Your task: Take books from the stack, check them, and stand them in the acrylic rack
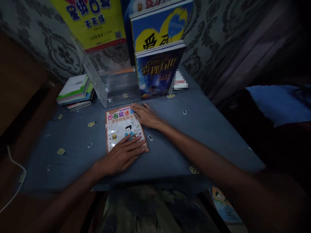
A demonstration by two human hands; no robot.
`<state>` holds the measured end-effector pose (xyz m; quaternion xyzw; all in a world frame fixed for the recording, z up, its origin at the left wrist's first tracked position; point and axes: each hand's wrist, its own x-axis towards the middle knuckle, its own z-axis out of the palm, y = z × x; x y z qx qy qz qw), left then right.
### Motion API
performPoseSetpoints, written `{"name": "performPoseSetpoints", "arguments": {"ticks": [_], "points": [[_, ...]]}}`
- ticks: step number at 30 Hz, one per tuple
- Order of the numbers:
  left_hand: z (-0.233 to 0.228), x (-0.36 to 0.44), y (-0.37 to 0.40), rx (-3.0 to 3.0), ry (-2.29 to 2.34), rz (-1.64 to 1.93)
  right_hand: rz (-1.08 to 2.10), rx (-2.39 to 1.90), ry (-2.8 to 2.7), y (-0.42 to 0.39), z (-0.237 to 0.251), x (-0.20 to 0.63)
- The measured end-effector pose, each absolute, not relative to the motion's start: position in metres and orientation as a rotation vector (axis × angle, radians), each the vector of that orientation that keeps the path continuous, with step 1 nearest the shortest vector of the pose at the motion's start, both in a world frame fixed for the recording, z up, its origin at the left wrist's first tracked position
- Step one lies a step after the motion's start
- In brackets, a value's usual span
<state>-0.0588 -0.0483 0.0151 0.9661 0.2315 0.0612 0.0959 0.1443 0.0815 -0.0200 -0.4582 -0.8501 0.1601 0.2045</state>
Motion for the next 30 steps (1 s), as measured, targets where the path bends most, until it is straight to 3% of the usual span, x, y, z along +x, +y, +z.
{"name": "performPoseSetpoints", "arguments": {"ticks": [9, 15, 23, 30], "points": [[0.019, -0.056, -0.06, 2.74, 0.827, 0.209, 0.372, -1.269, -2.37, 0.082, -0.029, 0.142], [0.016, -0.066, -0.06, 2.51, 1.257, 0.336, 0.314, -1.256, -2.359, 0.084, -0.036, 0.141], [0.002, -0.092, 0.0, 2.372, 1.782, 0.146, 0.25, -1.226, -2.38, 0.083, -0.039, 0.143], [0.017, -0.109, 0.028, 2.44, 1.734, 0.052, 0.292, -1.121, -2.3, 0.082, -0.033, 0.149]]}}
